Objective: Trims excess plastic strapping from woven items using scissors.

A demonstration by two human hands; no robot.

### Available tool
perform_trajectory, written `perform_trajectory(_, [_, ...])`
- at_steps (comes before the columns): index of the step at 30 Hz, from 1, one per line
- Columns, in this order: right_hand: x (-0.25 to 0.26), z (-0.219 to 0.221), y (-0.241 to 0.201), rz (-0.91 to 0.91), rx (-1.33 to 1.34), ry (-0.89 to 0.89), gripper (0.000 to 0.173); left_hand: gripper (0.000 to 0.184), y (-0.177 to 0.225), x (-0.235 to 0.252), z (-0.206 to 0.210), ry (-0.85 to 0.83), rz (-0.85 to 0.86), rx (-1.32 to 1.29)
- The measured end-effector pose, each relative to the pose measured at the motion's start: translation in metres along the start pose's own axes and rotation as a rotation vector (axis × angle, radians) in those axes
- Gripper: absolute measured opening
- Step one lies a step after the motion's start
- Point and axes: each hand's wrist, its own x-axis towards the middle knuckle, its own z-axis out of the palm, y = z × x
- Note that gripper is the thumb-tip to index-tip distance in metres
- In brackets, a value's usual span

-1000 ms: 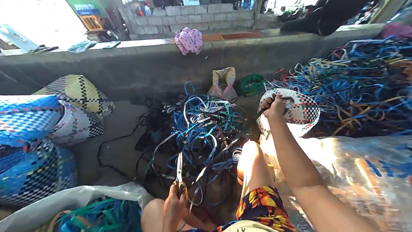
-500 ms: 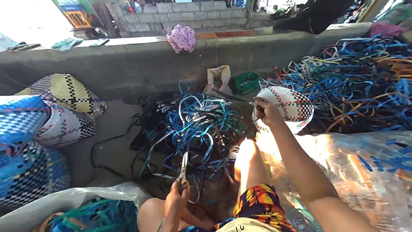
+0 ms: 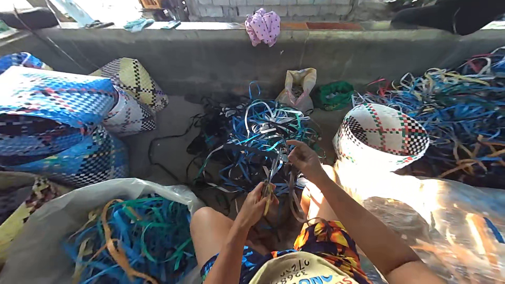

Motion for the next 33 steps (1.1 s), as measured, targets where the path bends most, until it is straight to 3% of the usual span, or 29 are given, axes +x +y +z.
perform_trajectory(4, [0.000, -0.006, -0.009, 0.217, -0.062, -0.096, 0.046, 0.040, -0.007, 0.000, -0.002, 0.006, -0.029, 0.081])
perform_trajectory(9, [-0.002, -0.019, -0.006, 0.531, 0.018, -0.356, 0.032, 0.045, -0.010, -0.003, 0.005, -0.089, -0.114, 0.250])
perform_trajectory(16, [-0.027, -0.021, 0.013, 0.654, 0.261, -0.162, 0.014, 0.040, -0.016, -0.005, 0.019, -0.133, -0.195, 0.320])
perform_trajectory(22, [-0.039, -0.029, 0.025, 0.662, 0.255, -0.076, 0.014, 0.034, -0.019, -0.001, 0.031, -0.109, -0.244, 0.459])
perform_trajectory(26, [-0.033, -0.065, 0.026, 0.609, 0.242, 0.147, 0.016, 0.031, -0.026, -0.004, 0.032, -0.093, -0.261, 0.591])
perform_trajectory(31, [0.003, -0.170, 0.054, 0.578, 0.558, 0.792, 0.028, 0.035, -0.040, -0.017, 0.020, 0.048, -0.268, 0.606])
perform_trajectory(33, [0.015, -0.202, 0.067, 0.579, 0.678, 0.971, 0.036, 0.038, -0.041, -0.023, 0.017, 0.124, -0.232, 0.570])
